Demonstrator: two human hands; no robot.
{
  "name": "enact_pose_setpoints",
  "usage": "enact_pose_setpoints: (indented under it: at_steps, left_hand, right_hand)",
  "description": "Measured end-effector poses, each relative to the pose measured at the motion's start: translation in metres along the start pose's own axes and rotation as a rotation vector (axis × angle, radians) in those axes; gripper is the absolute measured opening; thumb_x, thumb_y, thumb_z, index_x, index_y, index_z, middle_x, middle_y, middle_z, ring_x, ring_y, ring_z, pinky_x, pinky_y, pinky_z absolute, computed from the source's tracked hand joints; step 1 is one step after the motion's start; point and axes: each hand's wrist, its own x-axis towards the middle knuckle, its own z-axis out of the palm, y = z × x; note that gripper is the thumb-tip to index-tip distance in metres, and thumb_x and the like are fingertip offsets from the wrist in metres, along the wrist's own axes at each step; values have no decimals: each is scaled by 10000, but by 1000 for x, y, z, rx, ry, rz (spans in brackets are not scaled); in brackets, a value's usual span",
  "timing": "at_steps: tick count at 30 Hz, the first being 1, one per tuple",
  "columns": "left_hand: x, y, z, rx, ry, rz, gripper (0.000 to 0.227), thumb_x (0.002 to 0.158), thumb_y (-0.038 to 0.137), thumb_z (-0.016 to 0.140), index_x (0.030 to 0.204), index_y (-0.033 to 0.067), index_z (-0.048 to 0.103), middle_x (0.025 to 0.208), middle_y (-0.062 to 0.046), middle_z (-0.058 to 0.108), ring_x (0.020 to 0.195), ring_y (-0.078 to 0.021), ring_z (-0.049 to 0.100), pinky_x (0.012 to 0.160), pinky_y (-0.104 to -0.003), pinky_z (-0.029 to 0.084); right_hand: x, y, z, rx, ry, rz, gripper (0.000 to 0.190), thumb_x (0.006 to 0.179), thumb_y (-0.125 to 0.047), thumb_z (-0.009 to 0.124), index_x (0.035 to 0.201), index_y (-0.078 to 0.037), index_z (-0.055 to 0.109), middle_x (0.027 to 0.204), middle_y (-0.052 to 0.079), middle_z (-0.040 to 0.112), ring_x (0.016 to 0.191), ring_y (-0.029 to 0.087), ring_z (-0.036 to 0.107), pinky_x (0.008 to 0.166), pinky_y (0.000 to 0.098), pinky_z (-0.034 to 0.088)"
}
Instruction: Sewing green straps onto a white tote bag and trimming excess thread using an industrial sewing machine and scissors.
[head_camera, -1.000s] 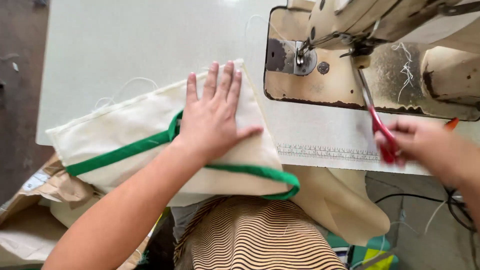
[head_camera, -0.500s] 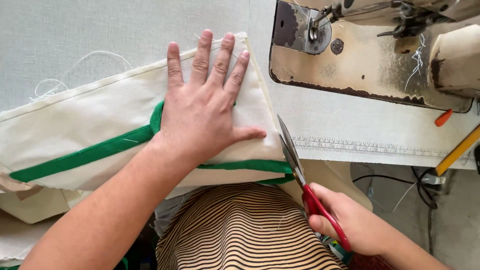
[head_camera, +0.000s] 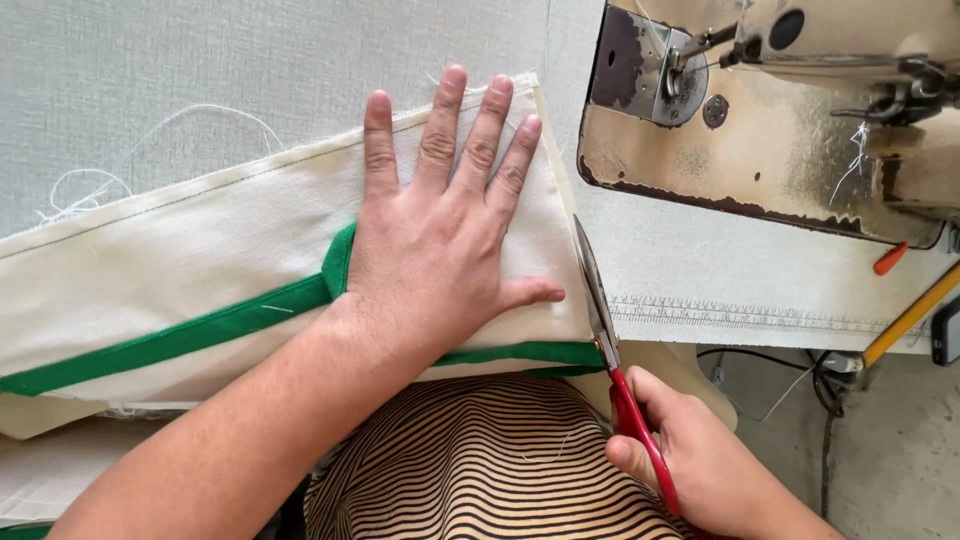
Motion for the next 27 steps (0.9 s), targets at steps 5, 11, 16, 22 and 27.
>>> enact_pose_setpoints:
  at_steps: [5,11,16,22,27]
  left_hand:
    - [0,-2,0,-46,30,10,1299,745,876,594,1717,39,386,1779,-222,239,1626,-472,117,1223,-807,27]
    - [0,-3,-1,-19,44,17,1323,739,888,615,1706,5,425,1770,-231,274,1621,-470,153,1221,-805,68]
    - [3,-3,-3,-49,5,-2,1351,708,865,605,1721,3,367,1780,-221,217,1629,-464,132,1226,-808,63]
    - [4,-3,-5,-80,-17,-15,1330,729,829,566,1721,-27,333,1786,-217,211,1632,-460,120,1225,-812,59]
    - [4,-4,-4,-37,-20,-18,1362,706,851,606,1721,-21,353,1784,-205,216,1632,-445,135,1227,-801,88]
  right_hand:
    - [7,-25,-7,-107,6,13,671,684,-803,579,859,-156,542,701,-12,492,648,157,446,616,333,375]
    - [8,-47,-8,-102,39,113,641,703,-718,618,1144,-280,771,804,-71,737,742,110,606,739,269,487]
    - [8,-38,-9,39,20,-38,674,706,-758,616,961,-143,720,718,-23,533,668,141,471,632,306,406]
    - [17,-67,-16,-11,24,25,684,684,-756,590,1036,-191,752,745,-37,643,700,130,556,671,285,466]
    - [17,-61,-15,95,30,21,516,778,-631,710,908,-133,685,700,-6,595,647,143,525,615,302,433]
